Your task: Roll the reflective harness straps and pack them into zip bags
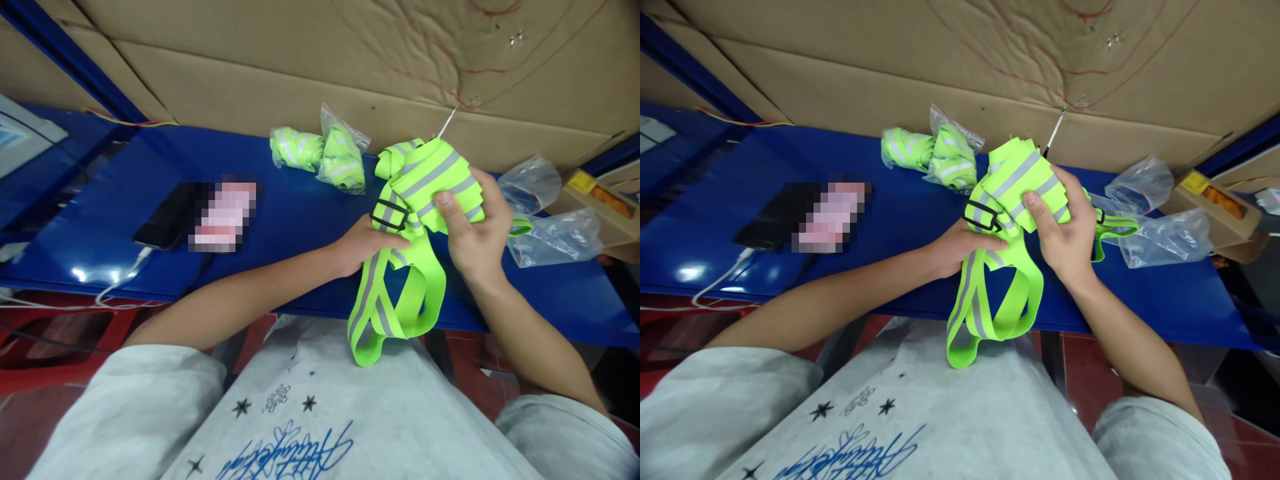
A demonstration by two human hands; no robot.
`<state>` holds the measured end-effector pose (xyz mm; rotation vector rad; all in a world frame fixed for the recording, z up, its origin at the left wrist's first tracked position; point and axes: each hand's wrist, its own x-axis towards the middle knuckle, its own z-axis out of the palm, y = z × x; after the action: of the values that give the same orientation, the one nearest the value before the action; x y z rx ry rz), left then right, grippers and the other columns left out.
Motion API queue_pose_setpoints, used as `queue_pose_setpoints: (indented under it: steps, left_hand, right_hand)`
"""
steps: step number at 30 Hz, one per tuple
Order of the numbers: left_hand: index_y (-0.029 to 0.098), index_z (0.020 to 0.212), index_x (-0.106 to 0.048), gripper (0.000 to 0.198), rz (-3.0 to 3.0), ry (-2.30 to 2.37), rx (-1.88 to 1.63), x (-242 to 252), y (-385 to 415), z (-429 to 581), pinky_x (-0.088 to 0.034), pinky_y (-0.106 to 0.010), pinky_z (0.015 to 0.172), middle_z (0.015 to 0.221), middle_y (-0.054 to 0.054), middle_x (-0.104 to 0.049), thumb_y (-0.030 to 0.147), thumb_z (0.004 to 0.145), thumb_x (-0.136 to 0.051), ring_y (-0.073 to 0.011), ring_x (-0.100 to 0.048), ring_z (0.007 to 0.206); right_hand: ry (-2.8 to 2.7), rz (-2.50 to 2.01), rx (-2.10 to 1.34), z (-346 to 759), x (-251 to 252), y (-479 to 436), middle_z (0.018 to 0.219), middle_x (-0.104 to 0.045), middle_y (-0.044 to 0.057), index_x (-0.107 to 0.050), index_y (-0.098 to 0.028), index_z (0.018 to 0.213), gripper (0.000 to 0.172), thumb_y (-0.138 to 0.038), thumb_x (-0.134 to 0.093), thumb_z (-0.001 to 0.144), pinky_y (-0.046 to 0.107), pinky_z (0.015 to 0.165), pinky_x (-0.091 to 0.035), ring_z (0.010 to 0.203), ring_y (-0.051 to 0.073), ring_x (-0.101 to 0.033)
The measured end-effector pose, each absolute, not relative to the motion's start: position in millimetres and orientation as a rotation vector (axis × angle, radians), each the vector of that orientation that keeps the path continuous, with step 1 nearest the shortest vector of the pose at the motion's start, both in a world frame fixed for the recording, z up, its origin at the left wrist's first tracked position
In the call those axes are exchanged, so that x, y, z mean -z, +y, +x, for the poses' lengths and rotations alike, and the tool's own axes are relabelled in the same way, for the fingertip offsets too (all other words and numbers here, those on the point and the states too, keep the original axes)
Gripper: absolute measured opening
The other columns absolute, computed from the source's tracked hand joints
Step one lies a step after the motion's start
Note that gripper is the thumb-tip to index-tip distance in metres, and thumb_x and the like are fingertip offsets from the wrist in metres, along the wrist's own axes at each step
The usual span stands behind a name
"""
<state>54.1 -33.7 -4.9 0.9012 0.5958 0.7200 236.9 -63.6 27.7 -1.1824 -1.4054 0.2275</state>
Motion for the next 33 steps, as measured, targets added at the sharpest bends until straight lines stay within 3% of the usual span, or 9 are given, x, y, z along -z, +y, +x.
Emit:
queue_pose_setpoints:
  steps: [3, 6, 10, 15, 18, 21, 24, 28, 33]
  left_hand:
    - [0.013, 0.084, -0.079, 0.020, 1.088, 0.610, -0.580, -2.1, -25.2, 46.8, -0.060, -0.028, 0.073, 0.083, -0.005, -0.078, 0.011, 0.064, -0.082, -0.0153, -0.072, 0.074]
    - [0.012, 0.080, -0.078, 0.015, 1.289, 0.540, -0.456, -7.1, -16.0, 38.9, -0.060, -0.028, 0.074, 0.081, -0.005, -0.077, 0.009, 0.066, -0.076, -0.0150, -0.072, 0.075]
    - [0.011, 0.084, -0.076, 0.017, 1.273, 0.458, -0.386, -3.0, -13.7, 36.8, -0.060, -0.030, 0.075, 0.085, -0.007, -0.077, 0.012, 0.068, -0.081, -0.0155, -0.073, 0.074]
    - [0.017, 0.111, -0.078, 0.050, 1.297, 0.374, -0.398, -1.1, -12.2, 35.8, -0.060, -0.036, 0.097, 0.117, -0.010, -0.080, 0.041, 0.071, -0.097, -0.0225, -0.075, 0.108]
    - [0.022, 0.123, -0.077, 0.067, 1.376, 0.414, -0.598, -8.8, -2.5, 29.2, -0.053, -0.036, 0.113, 0.142, -0.009, -0.073, 0.063, 0.072, -0.093, -0.0293, -0.065, 0.137]
    - [0.026, 0.127, -0.077, 0.070, 1.345, 0.386, -0.855, -17.5, 7.3, 21.5, -0.046, -0.037, 0.123, 0.152, -0.003, -0.067, 0.069, 0.073, -0.091, -0.0316, -0.054, 0.152]
    - [0.027, 0.125, -0.078, 0.067, 1.308, 0.293, -0.835, -22.8, 8.8, 16.3, -0.049, -0.039, 0.120, 0.143, -0.002, -0.073, 0.066, 0.072, -0.093, -0.0310, -0.060, 0.146]
    - [0.021, 0.126, -0.076, 0.069, 1.393, 0.274, -0.524, -24.1, -0.9, 15.8, -0.059, -0.037, 0.106, 0.128, -0.007, -0.079, 0.054, 0.069, -0.099, -0.0283, -0.073, 0.124]
    - [0.018, 0.123, -0.075, 0.056, 1.380, 0.309, -0.494, -19.8, -6.9, 18.0, -0.061, -0.037, 0.099, 0.113, -0.006, -0.081, 0.035, 0.073, -0.095, -0.0237, -0.076, 0.109]
  right_hand:
    - [-1.456, -1.229, -0.276, 246.5, -34.4, -63.5, 0.100, -0.080, -0.001, -0.081, -0.030, 0.120, 0.038, -0.048, -0.086, 0.087, 0.042, 0.095, -0.063, 0.089, 0.020, -0.073]
    - [-1.557, -1.212, -0.218, 254.3, -36.7, -66.3, 0.119, -0.081, 0.002, -0.080, -0.030, 0.126, 0.041, -0.047, -0.085, 0.089, 0.045, 0.107, -0.060, 0.106, 0.025, -0.075]
    - [-1.728, -1.201, -0.130, 254.9, -32.3, -70.5, 0.135, -0.077, 0.000, -0.074, -0.040, 0.137, 0.046, -0.043, -0.083, 0.091, 0.046, 0.118, -0.055, 0.123, 0.028, -0.073]
    - [-1.680, -1.151, -0.098, 256.4, -30.7, -65.3, 0.132, -0.078, 0.000, -0.077, -0.038, 0.132, 0.044, -0.040, -0.085, 0.090, 0.046, 0.117, -0.056, 0.124, 0.028, -0.074]
    - [-1.510, -1.122, -0.132, 261.7, -31.2, -58.5, 0.118, -0.081, 0.000, -0.080, -0.037, 0.125, 0.037, -0.042, -0.086, 0.088, 0.045, 0.105, -0.060, 0.107, 0.026, -0.076]
    - [-1.422, -1.085, -0.252, 262.9, -30.4, -56.4, 0.107, -0.080, -0.002, -0.081, -0.039, 0.119, 0.034, -0.045, -0.088, 0.086, 0.043, 0.097, -0.061, 0.097, 0.025, -0.075]
    - [-1.432, -1.063, -0.298, 257.7, -30.6, -61.5, 0.103, -0.079, -0.003, -0.081, -0.038, 0.118, 0.037, -0.051, -0.088, 0.083, 0.044, 0.097, -0.062, 0.097, 0.025, -0.075]
    - [-1.494, -1.109, -0.272, 250.6, -30.6, -70.8, 0.108, -0.080, -0.002, -0.081, -0.041, 0.118, 0.040, -0.053, -0.089, 0.081, 0.047, 0.097, -0.063, 0.098, 0.026, -0.075]
    - [-1.498, -1.112, -0.318, 250.2, -23.7, -70.4, 0.099, -0.079, -0.004, -0.081, -0.038, 0.120, 0.038, -0.050, -0.087, 0.085, 0.037, 0.080, -0.063, 0.083, 0.020, -0.073]
